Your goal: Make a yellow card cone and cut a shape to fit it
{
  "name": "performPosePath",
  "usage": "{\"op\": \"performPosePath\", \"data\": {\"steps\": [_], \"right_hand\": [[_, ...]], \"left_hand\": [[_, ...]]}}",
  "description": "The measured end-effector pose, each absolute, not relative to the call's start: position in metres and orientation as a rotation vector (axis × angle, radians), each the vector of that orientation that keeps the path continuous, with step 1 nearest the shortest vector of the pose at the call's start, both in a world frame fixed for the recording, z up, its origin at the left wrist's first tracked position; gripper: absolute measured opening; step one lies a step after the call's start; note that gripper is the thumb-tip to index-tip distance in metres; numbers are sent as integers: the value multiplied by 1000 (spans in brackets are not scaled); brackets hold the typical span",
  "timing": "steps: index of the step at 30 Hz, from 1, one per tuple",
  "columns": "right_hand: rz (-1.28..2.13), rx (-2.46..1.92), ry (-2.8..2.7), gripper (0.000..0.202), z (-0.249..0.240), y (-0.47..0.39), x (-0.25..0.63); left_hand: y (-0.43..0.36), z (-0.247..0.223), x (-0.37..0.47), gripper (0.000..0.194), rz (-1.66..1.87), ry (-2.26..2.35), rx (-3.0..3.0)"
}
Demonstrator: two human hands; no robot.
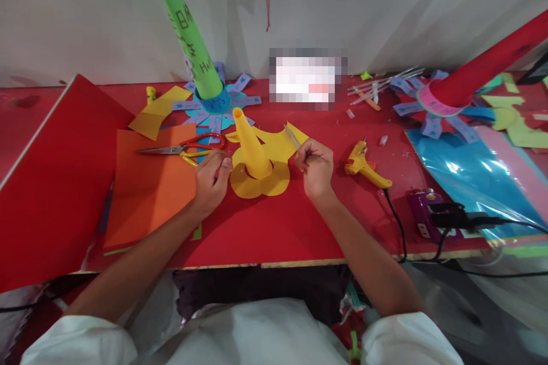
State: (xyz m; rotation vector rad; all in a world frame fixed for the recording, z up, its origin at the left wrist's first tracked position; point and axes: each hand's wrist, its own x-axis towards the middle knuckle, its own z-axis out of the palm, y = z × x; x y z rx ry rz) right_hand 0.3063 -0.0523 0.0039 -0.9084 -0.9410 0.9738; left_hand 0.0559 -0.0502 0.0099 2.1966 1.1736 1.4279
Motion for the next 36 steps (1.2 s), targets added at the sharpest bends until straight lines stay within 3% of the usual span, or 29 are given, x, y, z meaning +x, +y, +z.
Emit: {"op": "performPosePath", "data": {"steps": [5, 10, 18, 22, 26, 36], "right_hand": [[980, -983, -979, 21, 3, -51, 308], [868, -1086, -1092, 6, 3, -51, 306], [968, -993, -1563, 58, -3, -55, 299], [940, -1056, -1731, 73, -15, -59, 290], [929, -1122, -1710, 65, -19, -58, 287], [1006, -1092, -1569, 66, -12, -57, 290]], "left_hand": [[-50, 9, 57, 40, 1460, 1143, 2198], [-48, 5, 56, 35, 1450, 1195, 2180], [-44, 0, 56, 16, 1368, 1134, 2248], [-47, -3, 59, 24, 1209, 998, 2321], [-48, -4, 57, 30, 1153, 900, 2354], [-29, -11, 41, 44, 800, 1499, 2497]]}}
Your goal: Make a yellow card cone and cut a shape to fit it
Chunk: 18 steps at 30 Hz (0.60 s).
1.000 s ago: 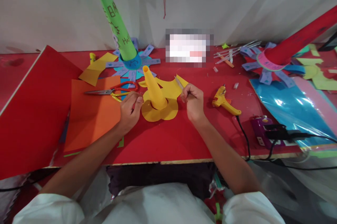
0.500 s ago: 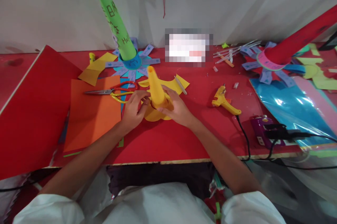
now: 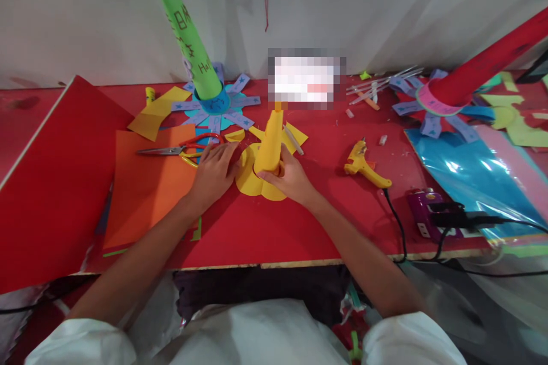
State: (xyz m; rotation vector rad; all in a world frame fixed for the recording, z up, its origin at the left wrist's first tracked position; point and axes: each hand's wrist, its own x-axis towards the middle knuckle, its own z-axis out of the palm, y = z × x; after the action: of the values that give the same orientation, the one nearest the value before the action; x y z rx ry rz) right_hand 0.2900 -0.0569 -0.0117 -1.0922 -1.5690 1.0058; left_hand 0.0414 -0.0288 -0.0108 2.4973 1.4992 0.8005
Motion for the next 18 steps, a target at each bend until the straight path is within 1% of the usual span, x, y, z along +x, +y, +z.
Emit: {"op": "performPosePath", "data": {"steps": [4, 10, 15, 18], "right_hand": [[1022, -1067, -1565, 70, -14, -55, 290], [1070, -1072, -1544, 69, -16, -53, 290], [1064, -1058, -1541, 67, -15, -52, 291], [1078, -1074, -1526, 68, -15, -53, 292]], "left_hand": [[-33, -12, 45, 42, 805, 1458, 2436], [-31, -13, 46, 37, 868, 1341, 2299], [-30, -11, 49, 40, 1058, 1130, 1860], [-29, -13, 50, 51, 1076, 1110, 1644]]}}
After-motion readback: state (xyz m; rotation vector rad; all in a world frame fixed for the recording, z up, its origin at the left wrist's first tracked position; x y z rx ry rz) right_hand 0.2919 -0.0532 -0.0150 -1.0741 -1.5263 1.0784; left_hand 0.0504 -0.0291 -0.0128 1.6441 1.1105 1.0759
